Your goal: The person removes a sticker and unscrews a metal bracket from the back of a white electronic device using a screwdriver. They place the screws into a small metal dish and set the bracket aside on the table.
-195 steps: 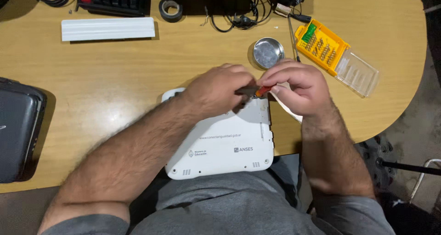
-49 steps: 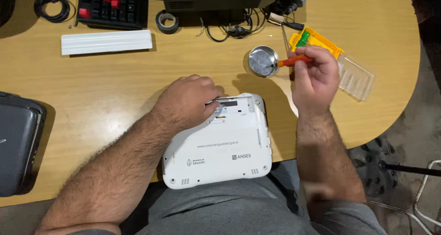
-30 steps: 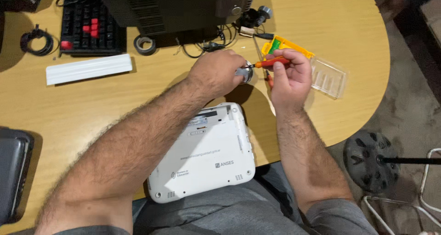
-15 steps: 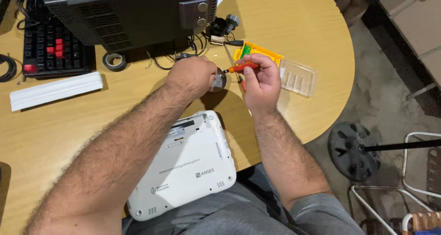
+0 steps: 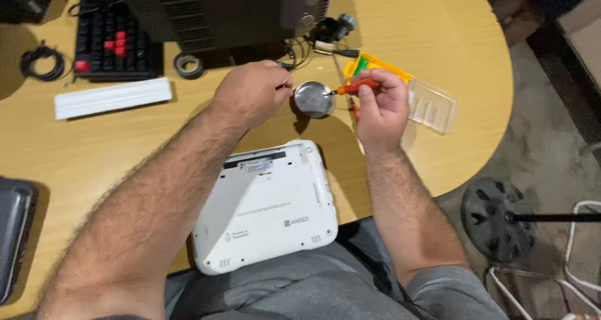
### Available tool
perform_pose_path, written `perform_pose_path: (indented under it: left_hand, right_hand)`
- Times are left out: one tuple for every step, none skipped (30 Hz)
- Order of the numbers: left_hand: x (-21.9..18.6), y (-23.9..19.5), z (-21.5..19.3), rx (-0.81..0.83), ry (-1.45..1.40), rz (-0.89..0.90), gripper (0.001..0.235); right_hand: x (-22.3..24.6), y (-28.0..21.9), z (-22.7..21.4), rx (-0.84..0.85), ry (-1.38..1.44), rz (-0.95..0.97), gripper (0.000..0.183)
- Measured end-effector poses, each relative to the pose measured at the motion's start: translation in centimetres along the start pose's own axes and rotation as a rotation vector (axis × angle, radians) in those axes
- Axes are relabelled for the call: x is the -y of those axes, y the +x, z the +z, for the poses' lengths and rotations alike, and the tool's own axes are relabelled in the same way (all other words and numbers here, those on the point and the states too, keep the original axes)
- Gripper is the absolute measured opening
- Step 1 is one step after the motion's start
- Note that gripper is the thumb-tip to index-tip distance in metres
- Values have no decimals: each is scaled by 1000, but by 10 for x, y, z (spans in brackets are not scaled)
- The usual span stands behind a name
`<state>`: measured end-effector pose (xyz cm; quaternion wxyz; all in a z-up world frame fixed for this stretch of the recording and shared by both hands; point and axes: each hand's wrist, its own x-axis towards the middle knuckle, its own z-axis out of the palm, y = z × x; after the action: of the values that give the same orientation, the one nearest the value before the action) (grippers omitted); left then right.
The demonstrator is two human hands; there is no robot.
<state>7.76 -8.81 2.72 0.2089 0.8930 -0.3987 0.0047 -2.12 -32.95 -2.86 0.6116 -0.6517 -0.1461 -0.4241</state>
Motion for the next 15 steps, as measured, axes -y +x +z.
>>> perform_pose_path:
  left_hand:
    - [3,-12,-7,-2,2,-15,14]
    - [5,-24,-13,-42,-14,-36,14]
    - [7,-36,-18,-83,-31,-57,14]
    - [13,-50,-21,-77,-30,-67,14]
    - [20,-64,-25,-102,-86,-88,13]
    - [25,-77,-28,-132,-143,-107,13]
    - [27,-91,-29,-132,-143,-116,13]
    - [30,-104,-31,-101,-218,-147,12]
    - [33,-117,-34,-70,-292,-178,12]
    - [35,-124,-33,-73,-291,-192,12]
    - [37,-131,-31,-68,-314,-180,13]
    - [38,-139,-29,-63,-338,-171,13]
    - [40,-143,-27,-64,-337,-186,13]
    - [43,-146,-25,-57,-376,-144,14]
    - [45,-148,-23,-51,-414,-102,15]
  right_hand:
    - [-2,0,-2,9,11,5,20]
    - [-3,-3,-4,29,-4,-1,20]
    - [-5,-6,-6,49,-19,-7,20]
    - [0,-8,-2,51,-12,3,20]
    - [4,-9,3,70,-1,16,20]
    - [9,-9,6,91,7,25,20]
    - [14,-10,10,96,12,30,20]
    - [17,-8,15,173,41,13,20]
    - [21,-7,21,250,70,-4,21]
    - [32,-1,34,258,80,1,21]
    - [43,5,46,351,70,-44,21]
    - [54,9,59,443,62,-88,22]
    - [60,9,70,450,73,-81,22]
    - [66,11,81,529,64,-112,21]
    - [71,14,92,607,55,-143,21]
